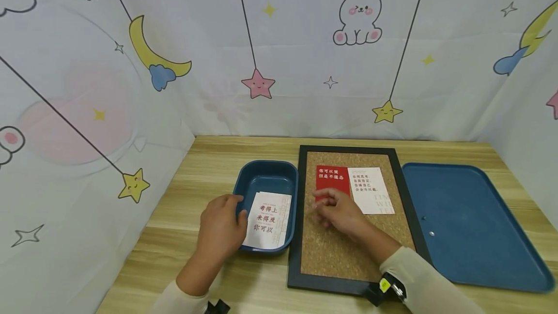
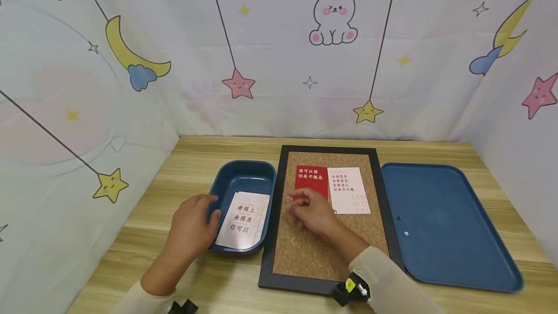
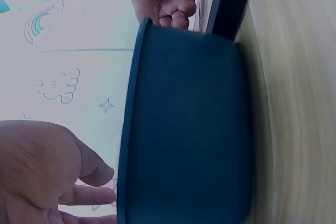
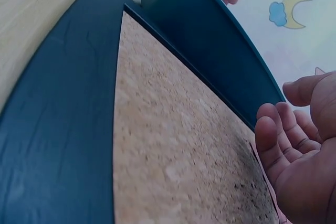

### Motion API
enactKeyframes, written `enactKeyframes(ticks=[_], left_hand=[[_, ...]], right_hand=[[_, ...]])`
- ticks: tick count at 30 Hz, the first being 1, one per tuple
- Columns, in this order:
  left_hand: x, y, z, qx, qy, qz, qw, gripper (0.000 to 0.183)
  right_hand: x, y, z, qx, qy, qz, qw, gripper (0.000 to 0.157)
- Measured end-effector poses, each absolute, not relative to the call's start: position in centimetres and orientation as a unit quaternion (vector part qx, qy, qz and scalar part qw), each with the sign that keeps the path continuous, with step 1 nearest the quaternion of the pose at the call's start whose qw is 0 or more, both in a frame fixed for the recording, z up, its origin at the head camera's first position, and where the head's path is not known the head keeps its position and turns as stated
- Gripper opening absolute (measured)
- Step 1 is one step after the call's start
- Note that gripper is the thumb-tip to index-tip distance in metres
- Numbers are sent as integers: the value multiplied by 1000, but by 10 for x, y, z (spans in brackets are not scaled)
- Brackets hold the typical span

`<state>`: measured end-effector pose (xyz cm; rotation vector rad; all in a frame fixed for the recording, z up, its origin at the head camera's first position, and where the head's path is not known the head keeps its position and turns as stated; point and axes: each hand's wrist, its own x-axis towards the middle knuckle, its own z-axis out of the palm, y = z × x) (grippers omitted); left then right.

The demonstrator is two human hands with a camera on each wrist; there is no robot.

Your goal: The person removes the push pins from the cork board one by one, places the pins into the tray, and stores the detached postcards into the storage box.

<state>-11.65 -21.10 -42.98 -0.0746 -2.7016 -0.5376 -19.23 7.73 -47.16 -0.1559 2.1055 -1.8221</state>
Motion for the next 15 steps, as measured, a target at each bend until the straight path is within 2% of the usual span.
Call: enactKeyframes(ticks=[15], left_hand=[[-110,-181,-424,-165,-945,-178,219,26]], right_hand=[[-193,91,-472,-62,789,-592,153,34]])
